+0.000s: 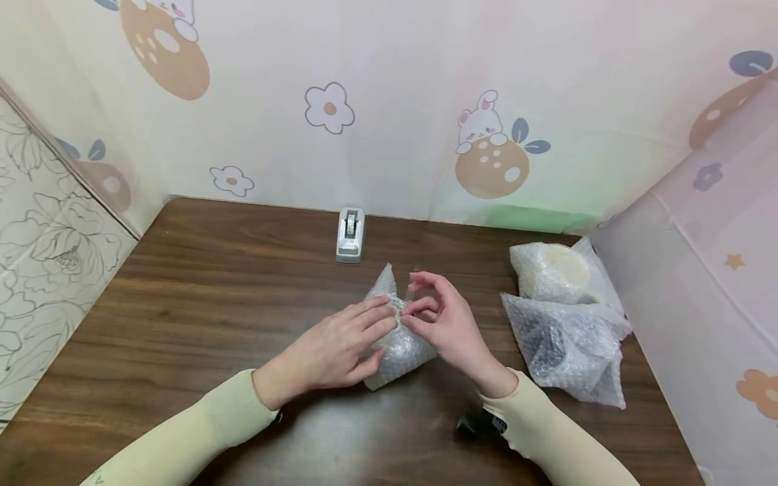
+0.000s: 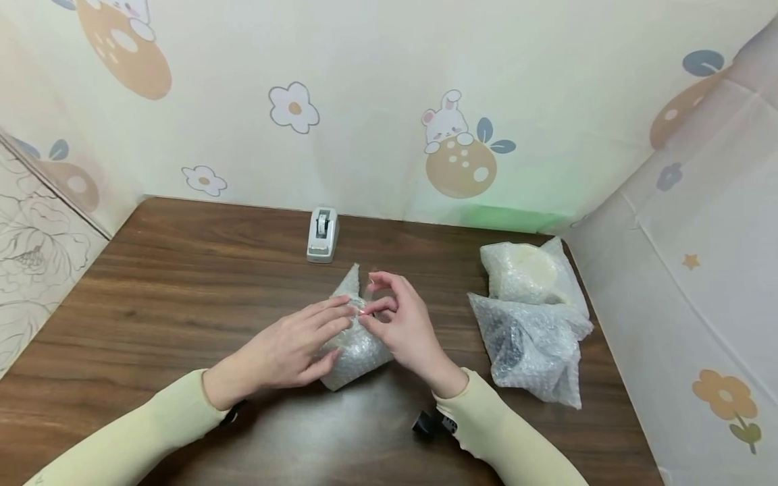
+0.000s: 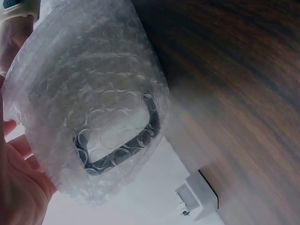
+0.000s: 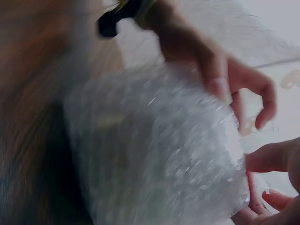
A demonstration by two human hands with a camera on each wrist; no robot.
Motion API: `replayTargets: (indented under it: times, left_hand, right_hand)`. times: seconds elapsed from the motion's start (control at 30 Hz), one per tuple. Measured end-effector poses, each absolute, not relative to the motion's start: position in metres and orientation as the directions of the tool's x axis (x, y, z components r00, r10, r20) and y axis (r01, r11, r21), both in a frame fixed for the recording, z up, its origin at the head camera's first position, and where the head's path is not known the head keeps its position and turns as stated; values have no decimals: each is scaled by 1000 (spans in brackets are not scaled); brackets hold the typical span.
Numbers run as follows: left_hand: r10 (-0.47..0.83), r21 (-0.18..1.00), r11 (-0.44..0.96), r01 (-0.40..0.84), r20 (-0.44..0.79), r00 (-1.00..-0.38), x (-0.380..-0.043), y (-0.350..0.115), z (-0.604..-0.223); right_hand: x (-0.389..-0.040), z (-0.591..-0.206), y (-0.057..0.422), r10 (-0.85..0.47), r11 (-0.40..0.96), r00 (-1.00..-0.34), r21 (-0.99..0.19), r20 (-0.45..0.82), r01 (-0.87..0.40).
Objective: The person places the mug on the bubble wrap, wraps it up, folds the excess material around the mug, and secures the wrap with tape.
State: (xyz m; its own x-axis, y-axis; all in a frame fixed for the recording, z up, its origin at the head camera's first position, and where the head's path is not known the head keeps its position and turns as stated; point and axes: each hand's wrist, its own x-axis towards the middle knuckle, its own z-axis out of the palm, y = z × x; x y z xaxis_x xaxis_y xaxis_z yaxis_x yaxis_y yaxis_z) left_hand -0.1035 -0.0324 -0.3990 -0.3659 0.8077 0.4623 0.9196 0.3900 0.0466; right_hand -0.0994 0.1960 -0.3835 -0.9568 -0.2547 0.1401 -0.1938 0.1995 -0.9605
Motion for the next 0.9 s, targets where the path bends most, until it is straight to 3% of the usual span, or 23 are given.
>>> replayTargets:
  times: [0.17, 0.37, 0.57, 0.77, 0.9]
  left_hand:
    - [816, 42, 390, 920, 446, -367, -103, -33, -398]
    - [825, 11, 392, 920, 438, -357, -102, -32, -399]
    - [832, -5, 395, 919, 425, -356, -102, -29, -398]
    - [836, -17, 416, 909, 401, -375, -99, -27, -398]
    - [837, -48, 423, 905, 403, -370, -97, -26, -398]
  right_hand:
    - [-100, -385, 195, -258, 353, -949, -896, 184, -270]
    - [-102, -383, 194, -272, 383, -947, -883, 173, -272]
    - [-107, -382, 198, -259, 319, -955, -921, 144, -225]
    - [-119, -383, 202, -164, 439, -948, -840, 274, -319]
    - [-128, -389, 204, -156, 474, -951, -825, 267, -309]
